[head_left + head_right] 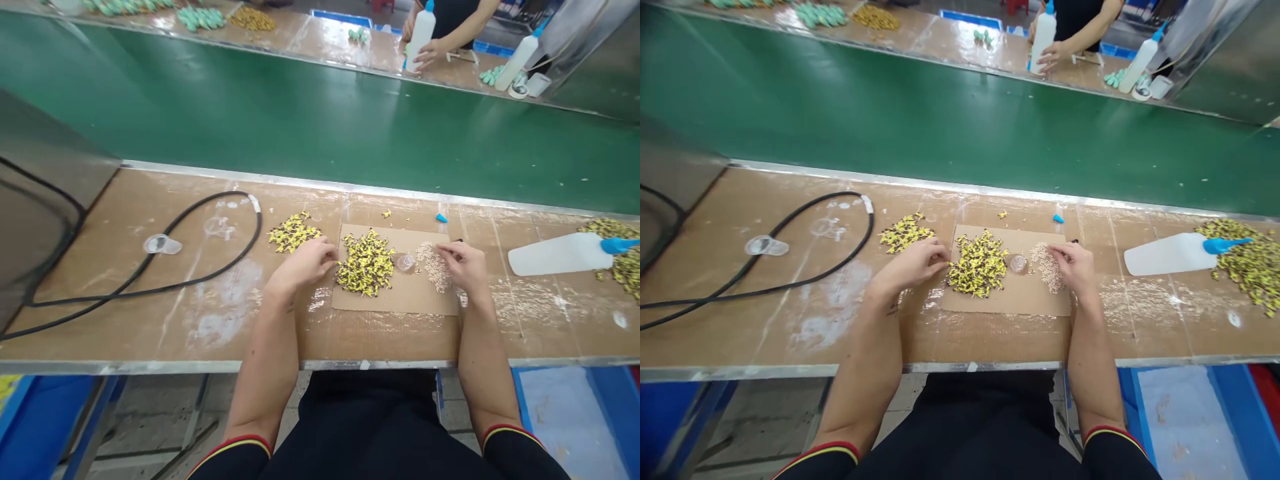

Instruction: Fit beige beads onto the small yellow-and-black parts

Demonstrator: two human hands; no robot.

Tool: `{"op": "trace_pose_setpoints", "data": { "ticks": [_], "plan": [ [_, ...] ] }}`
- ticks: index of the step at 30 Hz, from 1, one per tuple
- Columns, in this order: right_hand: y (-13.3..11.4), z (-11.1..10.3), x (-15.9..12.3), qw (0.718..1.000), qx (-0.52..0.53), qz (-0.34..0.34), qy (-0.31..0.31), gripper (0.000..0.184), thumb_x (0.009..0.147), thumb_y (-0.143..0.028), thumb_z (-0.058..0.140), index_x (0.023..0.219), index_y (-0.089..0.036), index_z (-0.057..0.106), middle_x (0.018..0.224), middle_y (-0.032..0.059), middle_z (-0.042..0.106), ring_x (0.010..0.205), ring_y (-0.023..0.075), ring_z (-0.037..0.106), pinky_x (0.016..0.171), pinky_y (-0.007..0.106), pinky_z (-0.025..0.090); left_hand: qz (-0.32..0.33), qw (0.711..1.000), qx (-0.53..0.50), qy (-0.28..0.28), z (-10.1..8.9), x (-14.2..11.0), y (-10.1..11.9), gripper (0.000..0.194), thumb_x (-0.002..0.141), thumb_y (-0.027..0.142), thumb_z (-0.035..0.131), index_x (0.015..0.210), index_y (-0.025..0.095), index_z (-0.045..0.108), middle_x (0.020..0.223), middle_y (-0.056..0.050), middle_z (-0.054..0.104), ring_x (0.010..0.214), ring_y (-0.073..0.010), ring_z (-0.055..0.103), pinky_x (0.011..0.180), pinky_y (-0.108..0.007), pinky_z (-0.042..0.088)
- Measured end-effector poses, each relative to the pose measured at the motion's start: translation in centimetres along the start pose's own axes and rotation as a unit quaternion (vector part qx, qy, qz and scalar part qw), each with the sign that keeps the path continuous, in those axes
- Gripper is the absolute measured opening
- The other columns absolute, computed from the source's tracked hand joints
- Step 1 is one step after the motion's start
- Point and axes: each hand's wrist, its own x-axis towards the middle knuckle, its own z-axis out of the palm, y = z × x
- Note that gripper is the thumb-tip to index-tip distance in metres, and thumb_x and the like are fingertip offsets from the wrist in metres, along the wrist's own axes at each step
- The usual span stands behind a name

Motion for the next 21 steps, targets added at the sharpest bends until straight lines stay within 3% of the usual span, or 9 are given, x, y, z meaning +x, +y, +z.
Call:
{"op": "trace_pose_setpoints", "data": {
  "ticks": [5, 9, 15, 21],
  "plan": [
    [-1.4, -0.1, -0.2, 0.983, 0.164, 0.049, 0.065, 0.019, 0.079, -0.041, 0.081, 0.086, -0.023, 0.081, 0.082, 0.0049, 0.080, 0.071, 0.0203, 0.072, 0.068, 0.036, 0.059, 0.036, 0.998, -0.013, 0.043, -0.2, -0.1, -0.7, 0.011, 0.083, 0.022, 0.055, 0.076, 0.020, 0.063, 0.083, -0.006, 0.066, 0.077, -0.0211, 0.062, 0.076, -0.032, 0.050],
    [-2.5, -0.3, -0.3, 0.963, 0.241, 0.072, 0.094, 0.029, 0.072, -0.048, 0.087, 0.080, -0.023, 0.076, 0.077, 0.0036, 0.078, 0.074, 0.0210, 0.074, 0.070, 0.037, 0.062, 0.029, 0.993, -0.048, 0.104, -0.8, -0.5, -0.4, 0.008, 0.080, 0.024, 0.053, 0.075, 0.021, 0.058, 0.070, -0.002, 0.066, 0.065, -0.0179, 0.060, 0.064, -0.027, 0.046],
    [-3.8, -0.2, -0.6, 0.942, 0.320, 0.085, 0.055, 0.034, 0.067, -0.052, 0.090, 0.075, -0.025, 0.072, 0.072, 0.0019, 0.075, 0.065, 0.0171, 0.067, 0.057, 0.031, 0.055, 0.041, 0.965, -0.136, 0.220, -0.6, -0.7, 2.7, 0.021, 0.083, 0.022, 0.048, 0.085, 0.018, 0.068, 0.077, -0.002, 0.074, 0.071, -0.0166, 0.066, 0.072, -0.027, 0.051],
    [-4.8, 0.6, -1.0, 0.900, 0.432, 0.059, 0.008, 0.024, 0.068, -0.040, 0.093, 0.075, -0.026, 0.074, 0.072, 0.0002, 0.069, 0.063, 0.0132, 0.060, 0.050, 0.025, 0.046, 0.071, 0.935, -0.274, 0.211, 1.4, 0.0, 6.4, 0.024, 0.086, 0.022, 0.043, 0.074, 0.018, 0.063, 0.072, -0.002, 0.068, 0.066, -0.0146, 0.060, 0.067, -0.027, 0.048]
  ]
}}
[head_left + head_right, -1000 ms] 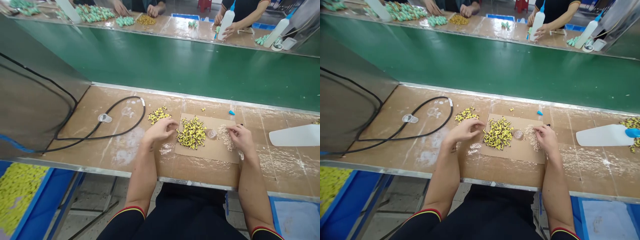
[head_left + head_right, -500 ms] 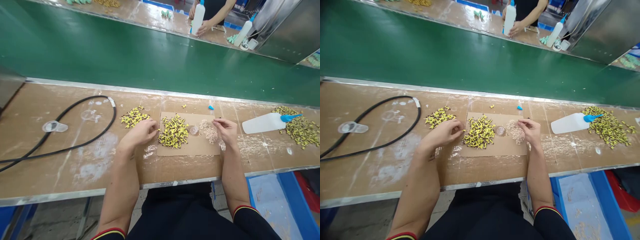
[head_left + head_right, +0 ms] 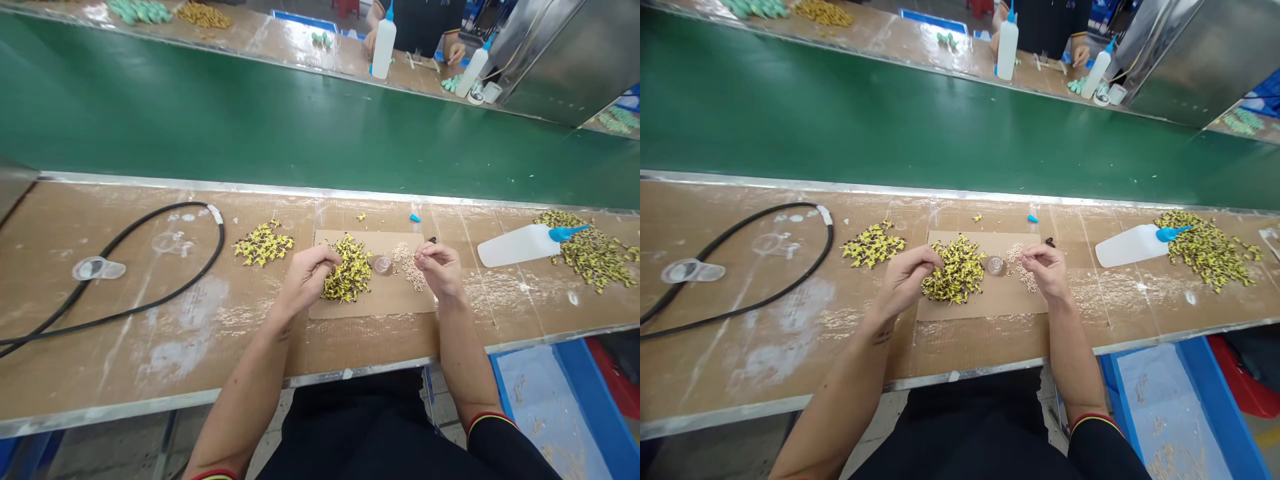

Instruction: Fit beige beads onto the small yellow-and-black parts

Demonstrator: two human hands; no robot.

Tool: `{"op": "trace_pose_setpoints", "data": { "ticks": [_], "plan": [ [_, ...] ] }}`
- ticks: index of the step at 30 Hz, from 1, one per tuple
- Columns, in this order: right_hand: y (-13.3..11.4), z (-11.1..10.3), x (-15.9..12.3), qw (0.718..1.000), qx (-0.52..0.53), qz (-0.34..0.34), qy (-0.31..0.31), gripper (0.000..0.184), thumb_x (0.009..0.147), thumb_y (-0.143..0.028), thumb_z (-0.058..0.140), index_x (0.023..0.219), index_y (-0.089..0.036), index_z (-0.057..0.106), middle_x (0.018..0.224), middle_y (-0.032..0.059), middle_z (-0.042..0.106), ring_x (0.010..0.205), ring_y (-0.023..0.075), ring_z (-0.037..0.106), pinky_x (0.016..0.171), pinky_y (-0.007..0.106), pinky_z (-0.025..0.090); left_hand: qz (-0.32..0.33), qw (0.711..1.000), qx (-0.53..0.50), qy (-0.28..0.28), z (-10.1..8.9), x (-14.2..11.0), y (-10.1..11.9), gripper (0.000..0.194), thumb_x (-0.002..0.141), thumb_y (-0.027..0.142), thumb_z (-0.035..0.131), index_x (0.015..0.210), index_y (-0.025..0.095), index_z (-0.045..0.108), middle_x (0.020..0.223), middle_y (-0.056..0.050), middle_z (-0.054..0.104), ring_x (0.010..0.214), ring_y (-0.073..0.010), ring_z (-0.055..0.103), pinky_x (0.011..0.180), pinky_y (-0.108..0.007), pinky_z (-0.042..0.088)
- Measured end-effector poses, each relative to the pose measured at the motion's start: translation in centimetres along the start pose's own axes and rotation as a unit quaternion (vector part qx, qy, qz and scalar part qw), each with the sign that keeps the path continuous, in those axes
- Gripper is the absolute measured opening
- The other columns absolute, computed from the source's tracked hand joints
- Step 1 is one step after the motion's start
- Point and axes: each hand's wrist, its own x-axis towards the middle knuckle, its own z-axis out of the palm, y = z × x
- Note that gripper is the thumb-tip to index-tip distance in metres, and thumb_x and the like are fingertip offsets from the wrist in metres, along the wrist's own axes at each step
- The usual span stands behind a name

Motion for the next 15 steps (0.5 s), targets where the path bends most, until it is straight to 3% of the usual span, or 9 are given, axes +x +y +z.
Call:
{"op": "trace_pose_setpoints", "data": {
  "ticks": [5, 8, 11, 13, 15],
  "plan": [
    [0.3, 1.1, -0.6, 0.999, -0.045, 0.014, -0.021, 0.032, 0.069, -0.053, 0.090, 0.073, -0.024, 0.076, 0.074, 0.0032, 0.070, 0.069, 0.0167, 0.064, 0.057, 0.029, 0.052, -0.032, 0.999, -0.027, -0.008, 1.7, -0.2, 0.1, 0.027, 0.089, 0.024, 0.039, 0.075, 0.019, 0.061, 0.069, -0.001, 0.060, 0.064, -0.0150, 0.054, 0.067, -0.029, 0.044],
    [0.4, 2.1, -1.0, 0.995, -0.086, 0.004, -0.056, 0.030, 0.077, -0.052, 0.085, 0.086, -0.024, 0.080, 0.075, 0.0038, 0.073, 0.070, 0.0171, 0.066, 0.063, 0.030, 0.055, -0.059, 0.996, -0.064, -0.037, 2.4, -0.6, -0.1, 0.021, 0.091, 0.031, 0.045, 0.080, 0.020, 0.059, 0.064, 0.002, 0.054, 0.059, -0.0141, 0.050, 0.060, -0.026, 0.040],
    [0.6, 3.1, -1.2, 0.987, -0.102, -0.063, -0.108, 0.025, 0.084, -0.049, 0.080, 0.085, -0.024, 0.080, 0.080, 0.0055, 0.077, 0.074, 0.0179, 0.069, 0.068, 0.031, 0.056, -0.117, 0.976, -0.174, -0.056, 3.3, -1.0, -0.4, 0.019, 0.093, 0.039, 0.049, 0.089, 0.021, 0.055, 0.057, 0.006, 0.050, 0.052, -0.0129, 0.047, 0.055, -0.023, 0.039],
    [0.7, 3.7, -1.3, 0.979, -0.121, -0.094, -0.137, 0.023, 0.088, -0.047, 0.077, 0.087, -0.024, 0.080, 0.082, 0.0062, 0.078, 0.075, 0.0183, 0.070, 0.070, 0.032, 0.057, -0.143, 0.960, -0.234, -0.056, 4.0, -1.3, -0.6, 0.021, 0.091, 0.040, 0.052, 0.083, 0.022, 0.054, 0.056, 0.005, 0.053, 0.053, -0.0129, 0.050, 0.057, -0.024, 0.042],
    [0.8, 4.1, -1.5, 0.973, -0.127, -0.121, -0.150, 0.020, 0.090, -0.044, 0.075, 0.087, -0.024, 0.080, 0.082, 0.0058, 0.078, 0.074, 0.0183, 0.071, 0.072, 0.032, 0.057, -0.179, 0.938, -0.295, -0.020, 4.7, -1.4, -0.7, 0.024, 0.088, 0.041, 0.057, 0.075, 0.021, 0.050, 0.055, 0.005, 0.054, 0.051, -0.0119, 0.049, 0.054, -0.023, 0.040]
  ]
}}
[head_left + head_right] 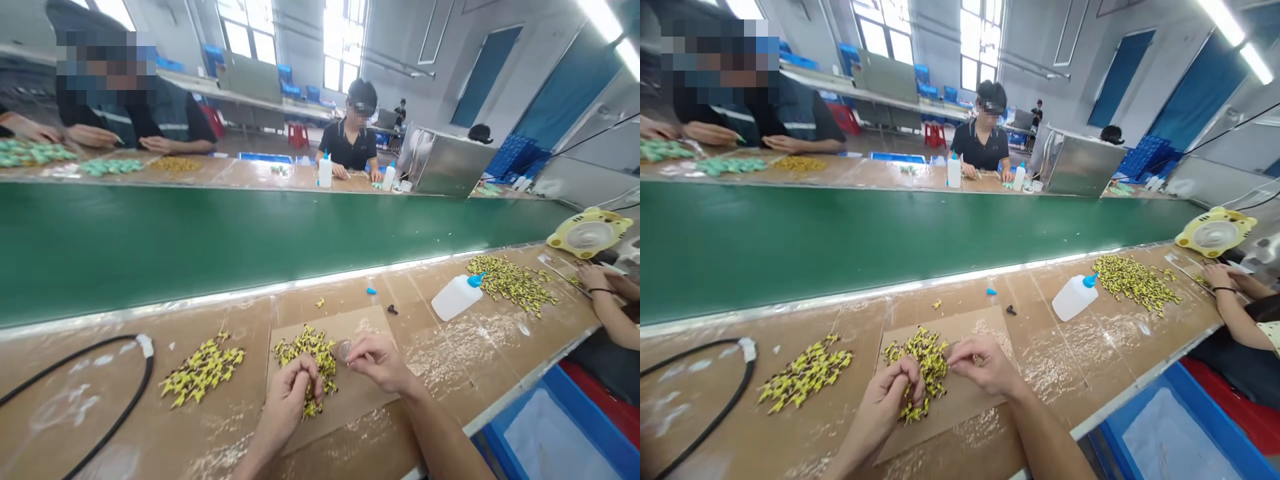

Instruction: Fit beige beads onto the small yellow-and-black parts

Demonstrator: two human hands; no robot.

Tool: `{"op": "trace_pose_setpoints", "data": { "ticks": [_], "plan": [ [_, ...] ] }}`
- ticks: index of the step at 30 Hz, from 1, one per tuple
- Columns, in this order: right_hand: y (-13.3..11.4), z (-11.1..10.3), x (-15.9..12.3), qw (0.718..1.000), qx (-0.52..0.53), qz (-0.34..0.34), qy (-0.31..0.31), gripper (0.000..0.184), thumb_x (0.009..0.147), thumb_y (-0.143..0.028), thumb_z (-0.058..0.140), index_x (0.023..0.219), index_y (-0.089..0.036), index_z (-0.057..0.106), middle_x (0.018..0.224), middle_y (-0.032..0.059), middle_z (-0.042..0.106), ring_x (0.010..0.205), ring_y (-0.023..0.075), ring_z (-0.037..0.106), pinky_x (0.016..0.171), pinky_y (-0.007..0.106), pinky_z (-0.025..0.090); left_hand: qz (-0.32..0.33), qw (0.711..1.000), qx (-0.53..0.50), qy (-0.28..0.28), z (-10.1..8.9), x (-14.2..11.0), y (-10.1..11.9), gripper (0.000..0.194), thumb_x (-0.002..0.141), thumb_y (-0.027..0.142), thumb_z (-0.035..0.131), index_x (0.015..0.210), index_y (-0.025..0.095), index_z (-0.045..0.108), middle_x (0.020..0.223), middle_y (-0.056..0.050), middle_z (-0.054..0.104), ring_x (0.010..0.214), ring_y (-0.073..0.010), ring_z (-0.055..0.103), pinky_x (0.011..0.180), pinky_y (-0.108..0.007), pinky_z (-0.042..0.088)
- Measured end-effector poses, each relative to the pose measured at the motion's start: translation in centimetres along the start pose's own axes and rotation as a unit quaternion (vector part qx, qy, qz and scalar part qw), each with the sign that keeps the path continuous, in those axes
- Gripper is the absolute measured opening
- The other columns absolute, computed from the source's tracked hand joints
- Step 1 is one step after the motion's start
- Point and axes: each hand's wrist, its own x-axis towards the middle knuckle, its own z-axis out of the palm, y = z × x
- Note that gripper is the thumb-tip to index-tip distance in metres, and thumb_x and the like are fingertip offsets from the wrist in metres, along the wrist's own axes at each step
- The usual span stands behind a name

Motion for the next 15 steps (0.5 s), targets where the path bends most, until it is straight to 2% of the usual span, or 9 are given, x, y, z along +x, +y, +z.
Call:
{"op": "trace_pose_setpoints", "data": {
  "ticks": [3, 6, 8, 11, 13, 15],
  "plan": [
    [0.0, 0.5, -0.1, 1.000, -0.006, -0.029, 0.000, 0.015, 0.092, -0.038, 0.074, 0.089, -0.025, 0.080, 0.081, 0.0050, 0.076, 0.073, 0.0181, 0.070, 0.070, 0.031, 0.057, -0.052, 0.996, -0.077, 0.014, 0.4, 0.4, -0.7, 0.033, 0.079, 0.047, 0.069, 0.073, 0.021, 0.049, 0.051, 0.007, 0.049, 0.046, -0.0093, 0.044, 0.048, -0.019, 0.032],
    [0.0, 1.0, 0.1, 0.999, -0.029, -0.043, -0.003, 0.014, 0.092, -0.036, 0.073, 0.087, -0.025, 0.079, 0.079, 0.0047, 0.075, 0.070, 0.0178, 0.069, 0.066, 0.029, 0.055, -0.062, 0.993, -0.098, 0.010, 0.5, 1.2, -1.2, 0.043, 0.071, 0.051, 0.078, 0.071, 0.019, 0.051, 0.066, 0.004, 0.057, 0.046, -0.0052, 0.040, 0.047, -0.018, 0.026],
    [-0.2, 1.4, 0.2, 0.998, -0.045, -0.053, -0.013, 0.015, 0.092, -0.036, 0.071, 0.083, -0.026, 0.078, 0.076, 0.0043, 0.074, 0.068, 0.0184, 0.069, 0.063, 0.029, 0.055, -0.048, 0.992, -0.119, 0.017, 0.6, 1.5, -1.5, 0.042, 0.071, 0.050, 0.078, 0.070, 0.017, 0.052, 0.076, 0.001, 0.062, 0.049, -0.0040, 0.039, 0.049, -0.019, 0.025],
    [-0.2, 1.8, -0.7, 0.994, -0.079, -0.071, -0.015, 0.012, 0.091, -0.035, 0.071, 0.082, -0.030, 0.077, 0.073, 0.0029, 0.076, 0.066, 0.0217, 0.072, 0.062, 0.031, 0.058, -0.046, 0.992, -0.119, 0.007, 1.1, 1.2, -1.9, 0.036, 0.071, 0.048, 0.074, 0.072, 0.017, 0.056, 0.067, 0.001, 0.058, 0.051, -0.0063, 0.038, 0.052, -0.021, 0.023],
    [0.8, 1.3, -1.4, 0.992, -0.108, -0.063, 0.024, 0.007, 0.088, -0.036, 0.072, 0.084, -0.035, 0.077, 0.070, 0.0013, 0.075, 0.058, 0.0231, 0.070, 0.052, 0.030, 0.058, -0.069, 0.993, -0.091, -0.008, 1.5, 1.0, -2.1, 0.035, 0.069, 0.050, 0.072, 0.073, 0.018, 0.058, 0.060, 0.003, 0.050, 0.050, -0.0076, 0.036, 0.052, -0.022, 0.022],
    [2.6, 0.4, -1.7, 0.992, -0.113, -0.051, 0.022, 0.007, 0.083, -0.036, 0.076, 0.089, -0.038, 0.078, 0.067, 0.0011, 0.075, 0.053, 0.0255, 0.070, 0.048, 0.032, 0.059, -0.051, 0.997, -0.044, -0.025, 1.7, 1.1, -2.1, 0.033, 0.072, 0.051, 0.069, 0.075, 0.019, 0.061, 0.058, 0.005, 0.044, 0.053, -0.0093, 0.036, 0.054, -0.023, 0.027]
  ]
}}
